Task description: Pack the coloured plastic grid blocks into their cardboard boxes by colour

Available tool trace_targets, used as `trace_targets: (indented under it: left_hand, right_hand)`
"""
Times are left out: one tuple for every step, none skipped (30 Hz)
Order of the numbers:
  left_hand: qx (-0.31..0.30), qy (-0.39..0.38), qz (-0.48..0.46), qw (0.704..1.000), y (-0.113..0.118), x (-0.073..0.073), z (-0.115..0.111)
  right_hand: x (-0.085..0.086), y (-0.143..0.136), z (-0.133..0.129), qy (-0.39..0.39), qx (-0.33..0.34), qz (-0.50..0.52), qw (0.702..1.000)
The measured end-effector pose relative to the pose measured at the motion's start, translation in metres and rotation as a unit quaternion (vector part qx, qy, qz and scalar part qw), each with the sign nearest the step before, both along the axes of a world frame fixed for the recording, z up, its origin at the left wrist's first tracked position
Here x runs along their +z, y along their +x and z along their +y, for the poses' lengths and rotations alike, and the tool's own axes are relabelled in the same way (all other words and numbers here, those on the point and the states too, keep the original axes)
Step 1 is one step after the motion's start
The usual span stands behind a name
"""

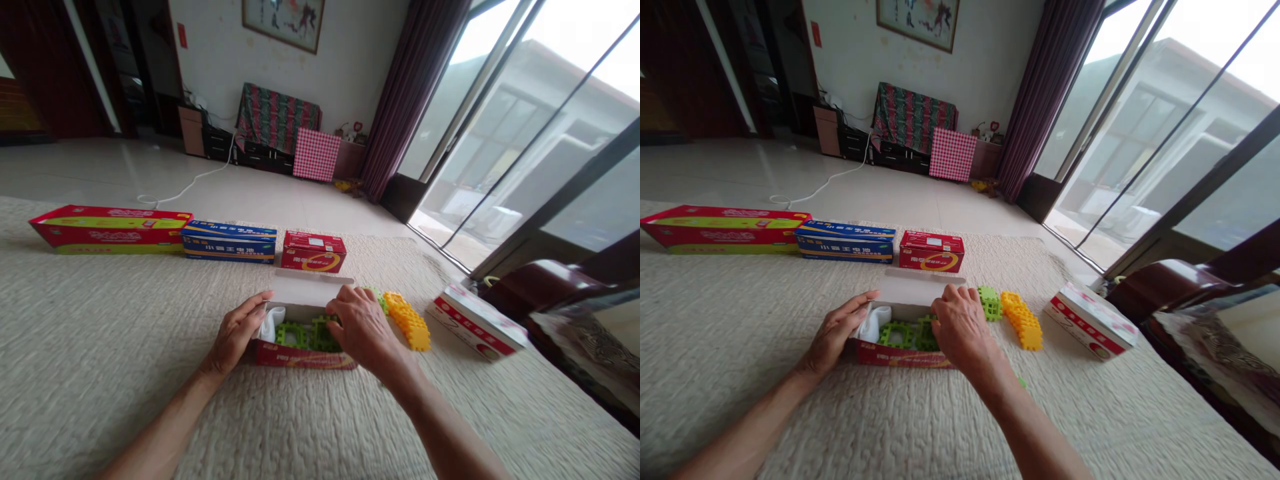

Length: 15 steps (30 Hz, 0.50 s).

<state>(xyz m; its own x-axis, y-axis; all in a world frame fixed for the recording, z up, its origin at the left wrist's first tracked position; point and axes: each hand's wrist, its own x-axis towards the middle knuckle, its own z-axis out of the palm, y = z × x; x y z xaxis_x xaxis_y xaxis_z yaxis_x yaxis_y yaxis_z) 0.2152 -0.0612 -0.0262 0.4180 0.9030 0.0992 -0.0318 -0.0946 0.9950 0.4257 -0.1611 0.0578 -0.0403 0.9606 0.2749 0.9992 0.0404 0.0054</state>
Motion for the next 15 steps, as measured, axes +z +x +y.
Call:
trace_targets:
  left_hand:
    - [-0.001, 0.000, 0.000, 1.000, 0.000, 0.000, 0.000]
    - [-0.002, 0.000, 0.001, 1.000, 0.000, -0.001, 0.000]
    - [-0.004, 0.000, 0.000, 1.000, 0.000, -0.001, 0.000]
    - [-0.007, 0.000, 0.000, 1.000, -0.001, -0.001, 0.000]
    - [-0.009, 0.000, 0.001, 1.000, -0.001, -0.001, 0.001]
    - [-0.011, 0.002, 0.002, 1.000, -0.001, -0.002, 0.001]
    - [-0.011, 0.003, 0.004, 1.000, -0.001, -0.002, 0.001]
    - [-0.010, 0.006, 0.005, 1.000, -0.001, -0.002, 0.001]
    - [-0.009, 0.007, 0.007, 1.000, -0.001, -0.002, 0.001]
    - [-0.007, 0.008, 0.008, 1.000, -0.002, -0.003, 0.001]
    - [-0.006, 0.007, 0.009, 1.000, -0.002, -0.004, 0.002]
    - [-0.005, 0.007, 0.009, 1.000, -0.003, -0.006, 0.002]
    - [-0.004, 0.005, 0.008, 1.000, -0.003, -0.008, 0.003]
    - [-0.005, 0.003, 0.006, 1.000, -0.003, -0.010, 0.005]
    - [-0.007, 0.000, 0.003, 1.000, -0.004, -0.012, 0.006]
  right_hand:
    - [0.000, 0.000, -0.001, 0.000, 0.000, 0.003, 1.000]
    - [0.001, 0.001, -0.002, 0.002, 0.000, 0.008, 1.000]
    - [0.002, 0.002, -0.004, 0.007, 0.001, 0.017, 1.000]
    - [0.005, 0.003, -0.005, 0.014, 0.000, 0.028, 1.000]
    - [0.008, 0.006, -0.008, 0.025, -0.002, 0.041, 0.999]
    - [0.012, 0.010, -0.010, 0.040, -0.008, 0.052, 0.998]
    - [0.016, 0.015, -0.013, 0.055, -0.018, 0.061, 0.996]
    - [0.020, 0.021, -0.016, 0.071, -0.031, 0.068, 0.995]
    - [0.024, 0.030, -0.019, 0.087, -0.047, 0.072, 0.993]
    - [0.027, 0.039, -0.022, 0.100, -0.064, 0.074, 0.990]
    - [0.028, 0.050, -0.025, 0.111, -0.084, 0.075, 0.987]
    - [0.028, 0.061, -0.028, 0.118, -0.105, 0.076, 0.985]
    - [0.026, 0.072, -0.031, 0.120, -0.126, 0.076, 0.982]
    - [0.022, 0.083, -0.032, 0.118, -0.147, 0.074, 0.979]
    - [0.017, 0.093, -0.033, 0.110, -0.165, 0.071, 0.978]
